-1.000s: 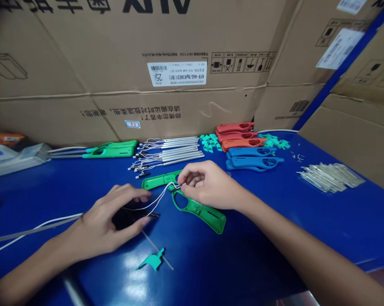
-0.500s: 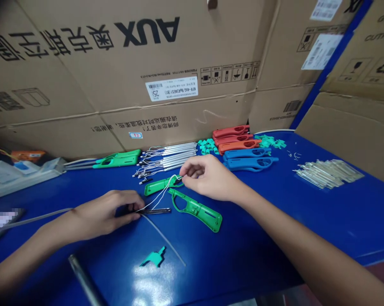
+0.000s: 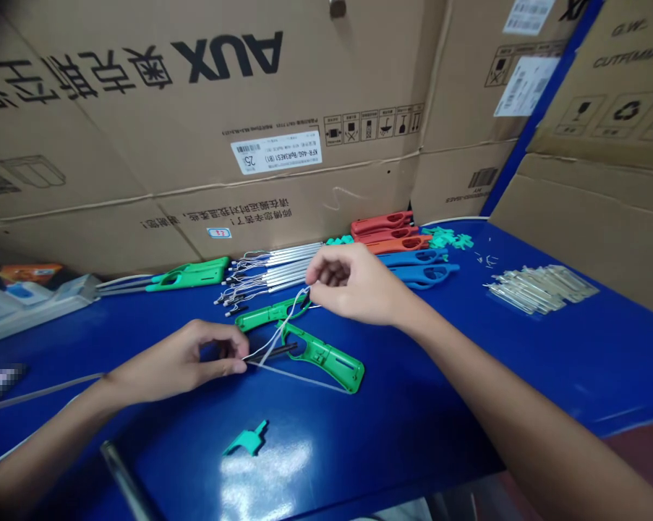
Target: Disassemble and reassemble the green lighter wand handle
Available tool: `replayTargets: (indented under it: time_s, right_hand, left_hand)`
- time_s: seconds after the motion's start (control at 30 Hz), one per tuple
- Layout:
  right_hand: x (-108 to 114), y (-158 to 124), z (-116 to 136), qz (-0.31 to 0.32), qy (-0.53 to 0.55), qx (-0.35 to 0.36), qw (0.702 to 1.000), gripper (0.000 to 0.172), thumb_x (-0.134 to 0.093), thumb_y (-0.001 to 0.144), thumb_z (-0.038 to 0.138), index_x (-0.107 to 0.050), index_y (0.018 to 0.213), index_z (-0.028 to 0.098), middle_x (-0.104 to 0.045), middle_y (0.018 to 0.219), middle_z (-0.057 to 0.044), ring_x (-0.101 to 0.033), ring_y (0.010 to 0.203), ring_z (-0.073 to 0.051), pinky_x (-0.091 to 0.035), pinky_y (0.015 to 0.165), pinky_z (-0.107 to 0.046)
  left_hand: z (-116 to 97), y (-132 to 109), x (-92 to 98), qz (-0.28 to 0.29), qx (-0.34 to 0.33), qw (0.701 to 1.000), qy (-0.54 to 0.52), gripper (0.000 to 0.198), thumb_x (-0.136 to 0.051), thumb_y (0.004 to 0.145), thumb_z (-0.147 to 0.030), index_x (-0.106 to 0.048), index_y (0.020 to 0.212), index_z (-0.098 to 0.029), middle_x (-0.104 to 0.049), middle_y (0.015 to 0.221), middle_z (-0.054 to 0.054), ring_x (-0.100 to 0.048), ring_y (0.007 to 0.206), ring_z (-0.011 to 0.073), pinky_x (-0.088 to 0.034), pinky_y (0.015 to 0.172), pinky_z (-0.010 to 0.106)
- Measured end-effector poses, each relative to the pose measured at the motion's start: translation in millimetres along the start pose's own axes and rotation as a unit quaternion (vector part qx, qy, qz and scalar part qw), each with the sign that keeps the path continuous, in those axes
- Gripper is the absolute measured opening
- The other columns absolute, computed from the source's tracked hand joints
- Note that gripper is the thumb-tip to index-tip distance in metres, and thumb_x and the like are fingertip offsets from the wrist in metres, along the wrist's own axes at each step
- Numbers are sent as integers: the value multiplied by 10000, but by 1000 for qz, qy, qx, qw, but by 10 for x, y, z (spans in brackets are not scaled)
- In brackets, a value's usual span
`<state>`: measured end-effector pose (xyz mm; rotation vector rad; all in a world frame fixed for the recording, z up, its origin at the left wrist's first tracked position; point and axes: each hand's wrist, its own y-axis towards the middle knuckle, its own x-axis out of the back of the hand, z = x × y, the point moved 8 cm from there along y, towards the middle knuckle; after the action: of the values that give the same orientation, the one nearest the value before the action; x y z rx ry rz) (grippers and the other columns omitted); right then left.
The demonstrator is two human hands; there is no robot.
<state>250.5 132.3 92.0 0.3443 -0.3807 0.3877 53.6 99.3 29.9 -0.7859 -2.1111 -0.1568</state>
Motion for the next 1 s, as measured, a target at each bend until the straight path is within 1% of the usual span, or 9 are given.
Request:
replayTargets:
  time_s: [0.1,0.17,0.2,0.27,0.43,0.57,0.7,0.9,1.0]
  right_hand:
    - [-222,-97,4,146,-16,-35,988,201,-624,682,115,-632,873,176,-635,685,19,-575,600,-118,-460,554,-229]
    - [-439,-257,-13,289,-55,-68,953,256,-614,696,100,-643,939,175,-651,693,20,-586,589,-120,-454,529,-217]
    - [-503,-329,-19,334,-90,-73,935,280,-610,690,85,-649,952,177,-664,713,19,-596,599,-121,-452,534,-215]
    - [-563,-416,-45,377,-164,-78,908,298,-644,705,104,-664,989,193,-684,720,27,-613,635,-126,-444,561,-214]
    - [-572,-426,-171,381,-246,-121,883,240,-753,761,335,-706,968,222,-708,733,17,-642,687,-154,-394,521,-222]
    - [-622,-408,-209,382,-265,-122,877,136,-691,829,343,-694,780,216,-669,667,18,-587,598,-128,-326,466,-234]
    - [-660,-337,-164,327,-304,-78,891,179,-682,825,367,-634,734,221,-650,742,2,-565,720,-166,-342,543,-259]
    - [-854,-325,-106,265,-217,-61,938,225,-686,830,409,-671,991,252,-686,1000,-17,-605,926,-212,-421,729,-297]
    - [-931,-350,-120,242,-200,-66,947,171,-638,878,356,-666,1003,244,-691,989,-26,-610,947,-215,-426,762,-304]
  left_hand:
    - [26,-54,20,1,-6,1000,-29,181,-646,841,-324,-691,769,-164,-686,707,10,-593,658,137,-471,619,221]
    - [57,-86,30,-2,-14,998,-54,186,-648,830,-320,-687,746,-159,-674,690,13,-583,646,133,-470,609,217]
    - [81,-101,32,-5,-16,998,-68,191,-648,829,-320,-684,737,-158,-665,679,12,-576,634,130,-468,597,213]
    - [144,-132,27,-17,-16,995,-95,192,-655,829,-322,-682,728,-161,-647,660,7,-562,612,121,-462,574,206]
    - [320,-214,-20,-44,14,984,-175,154,-718,800,-316,-690,748,-173,-634,626,-4,-570,567,105,-472,543,191]
    - [409,-232,-41,-51,51,969,-238,157,-749,782,-323,-698,758,-177,-650,551,-10,-608,485,108,-495,488,185]
    - [446,-229,-9,-94,66,954,-276,204,-797,722,-358,-706,733,-175,-674,552,0,-641,474,133,-539,485,216]
    - [547,-274,82,-177,89,925,-325,241,-837,674,-354,-716,771,-168,-702,589,17,-654,471,145,-552,474,232]
    - [583,-287,139,-200,90,912,-348,194,-846,659,-287,-716,744,-173,-695,570,4,-648,472,130,-531,475,208]
